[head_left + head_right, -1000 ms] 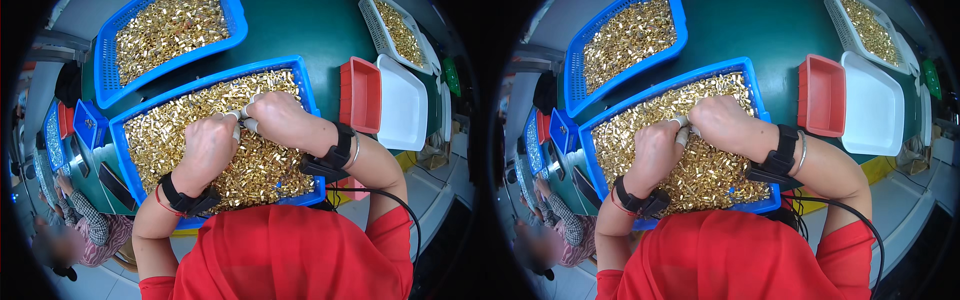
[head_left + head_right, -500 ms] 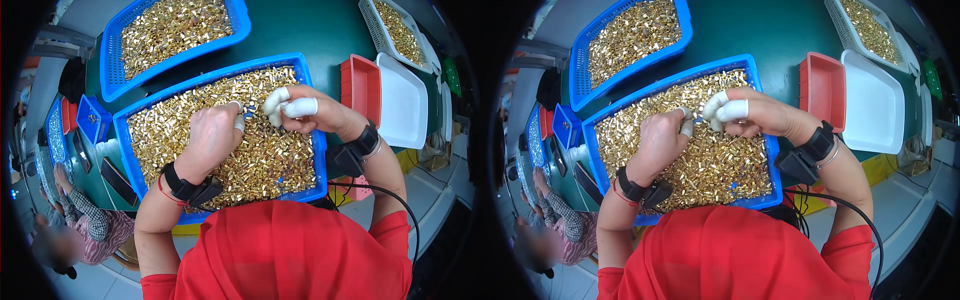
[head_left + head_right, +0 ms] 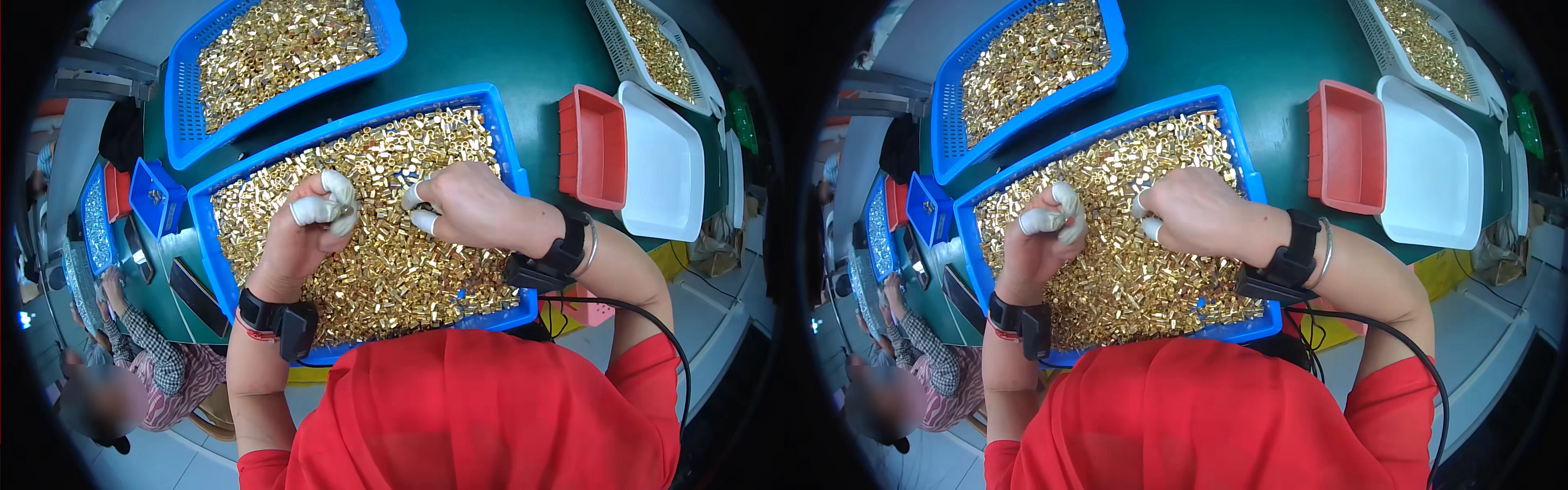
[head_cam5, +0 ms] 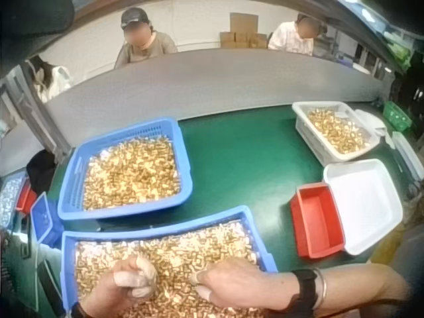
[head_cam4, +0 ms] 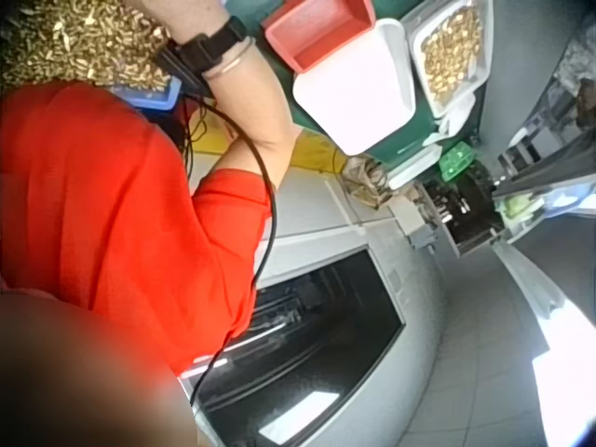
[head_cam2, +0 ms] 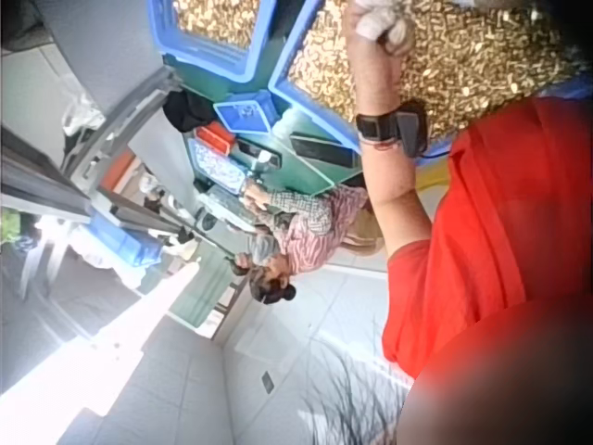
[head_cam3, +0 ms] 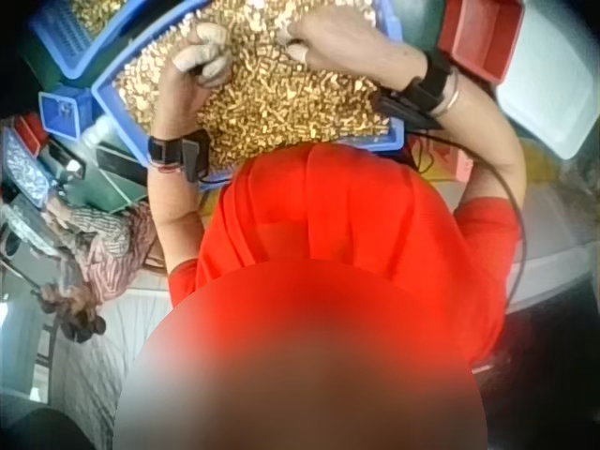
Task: Picking and sorting small gold-colored metal components from a large tray into smaller containers.
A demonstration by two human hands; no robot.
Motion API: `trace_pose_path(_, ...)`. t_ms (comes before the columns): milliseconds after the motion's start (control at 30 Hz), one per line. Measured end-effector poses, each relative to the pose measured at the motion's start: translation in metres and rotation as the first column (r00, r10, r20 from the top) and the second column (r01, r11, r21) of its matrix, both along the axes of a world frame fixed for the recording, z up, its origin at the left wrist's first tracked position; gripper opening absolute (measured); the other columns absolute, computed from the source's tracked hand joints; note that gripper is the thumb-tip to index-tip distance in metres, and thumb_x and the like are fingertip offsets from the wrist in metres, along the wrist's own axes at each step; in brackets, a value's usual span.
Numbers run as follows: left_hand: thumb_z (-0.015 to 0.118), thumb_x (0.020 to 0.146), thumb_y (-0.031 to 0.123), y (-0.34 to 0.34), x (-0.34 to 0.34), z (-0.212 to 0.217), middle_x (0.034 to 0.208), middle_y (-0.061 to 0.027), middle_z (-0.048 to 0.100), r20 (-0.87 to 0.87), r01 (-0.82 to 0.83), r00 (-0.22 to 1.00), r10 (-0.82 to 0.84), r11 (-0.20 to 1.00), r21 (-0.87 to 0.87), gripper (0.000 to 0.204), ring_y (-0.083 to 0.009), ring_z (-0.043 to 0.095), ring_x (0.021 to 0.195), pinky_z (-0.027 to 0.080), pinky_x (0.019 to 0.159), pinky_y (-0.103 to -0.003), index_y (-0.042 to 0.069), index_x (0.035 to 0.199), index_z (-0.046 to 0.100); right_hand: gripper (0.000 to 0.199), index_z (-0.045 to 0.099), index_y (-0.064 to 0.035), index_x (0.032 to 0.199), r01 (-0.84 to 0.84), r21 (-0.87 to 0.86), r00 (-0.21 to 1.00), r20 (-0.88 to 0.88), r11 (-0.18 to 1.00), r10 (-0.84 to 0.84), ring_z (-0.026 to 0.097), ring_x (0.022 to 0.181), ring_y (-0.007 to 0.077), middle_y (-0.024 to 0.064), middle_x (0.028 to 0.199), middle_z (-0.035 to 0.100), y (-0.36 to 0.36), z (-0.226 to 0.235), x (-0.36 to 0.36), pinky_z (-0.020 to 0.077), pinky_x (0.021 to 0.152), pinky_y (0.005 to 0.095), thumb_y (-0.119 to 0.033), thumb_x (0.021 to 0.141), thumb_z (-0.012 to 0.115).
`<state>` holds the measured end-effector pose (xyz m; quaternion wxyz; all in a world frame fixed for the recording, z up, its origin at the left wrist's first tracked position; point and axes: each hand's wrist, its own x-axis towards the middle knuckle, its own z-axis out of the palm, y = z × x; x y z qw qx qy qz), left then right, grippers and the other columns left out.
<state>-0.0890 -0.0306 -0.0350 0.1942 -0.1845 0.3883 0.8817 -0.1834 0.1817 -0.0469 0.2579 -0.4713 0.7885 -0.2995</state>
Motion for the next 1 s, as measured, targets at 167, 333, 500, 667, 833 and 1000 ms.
trace_pose_path(167,0.062,0.074,0.005,0.008,0.000,0.001,0.057,-0.0009,0.053,0.069,0.014,0.997,-0.032,0.970,0.244,0.016,-0.0106,0.039,0.043,0.031,0.041,-0.024,0.003,0.090,0.061,0.017,0.068,-0.0022,0.091,0.318,-0.006,0.538,0.825,0.948,-0.175,0.059,0.059,0.0176,0.0055,0.073,0.063,0.021,0.021,-0.027,0.0459,0.053,0.0345,-0.015,0.082,0.062)
trace_pose_path(333,0.062,0.075,0.005,0.033,0.004,-0.003,0.058,-0.0039,0.056,-0.109,0.036,0.935,-0.338,0.396,-0.917,0.015,-0.0147,0.047,0.046,0.040,0.044,-0.028,0.002,0.089,0.066,0.019,0.067,-0.0028,0.097,0.311,0.002,0.214,0.974,0.950,-0.072,0.057,0.062,0.0110,0.0005,0.078,0.063,0.039,0.021,-0.032,0.0448,0.051,0.0296,-0.016,0.085,0.061)
trace_pose_path(500,0.063,0.078,0.007,0.038,0.004,-0.014,0.059,-0.0049,0.058,-0.204,-0.242,0.766,-0.610,0.020,-0.970,0.014,-0.0158,0.054,0.051,0.045,0.049,-0.030,0.001,0.089,0.068,0.018,0.067,-0.0025,0.096,0.286,-0.079,0.885,0.403,0.955,-0.232,0.060,0.062,0.0154,0.0075,0.077,0.065,0.017,0.003,-0.007,0.0467,0.053,0.0308,-0.015,0.085,0.060)
trace_pose_path(667,0.064,0.079,0.008,0.029,0.014,-0.005,0.064,-0.0018,0.060,-0.284,-0.139,0.902,-0.327,0.402,-0.905,0.012,-0.0135,0.054,0.055,0.044,0.049,-0.029,0.003,0.089,0.068,0.014,0.068,-0.0054,0.091,0.150,-0.018,0.989,-0.007,0.989,-0.150,0.063,0.065,0.0264,0.0149,0.074,0.064,-0.003,0.003,-0.002,0.0497,0.059,0.0365,-0.014,0.083,0.061)
trace_pose_path(833,0.064,0.081,0.009,-0.013,0.010,0.002,0.067,0.0029,0.058,-0.118,-0.074,0.989,0.084,0.993,0.090,0.011,-0.0071,0.049,0.056,0.040,0.048,-0.026,0.003,0.089,0.067,0.014,0.067,-0.0071,0.092,0.006,0.093,0.986,-0.165,0.996,0.010,0.063,0.071,0.0353,0.0168,0.074,0.064,-0.014,-0.006,0.002,0.0503,0.063,0.0430,-0.013,0.080,0.063)
trace_pose_path(1000,0.064,0.082,0.012,-0.006,0.008,-0.002,0.062,0.0047,0.054,-0.025,-0.070,0.997,0.067,0.846,-0.528,0.014,-0.0051,0.043,0.051,0.035,0.046,-0.025,0.001,0.090,0.067,0.015,0.067,-0.0054,0.092,-0.013,-0.046,0.999,-0.036,0.999,0.012,0.063,0.063,0.0282,0.0138,0.069,0.061,-0.007,-0.003,-0.001,0.0496,0.059,0.0381,-0.015,0.081,0.063)
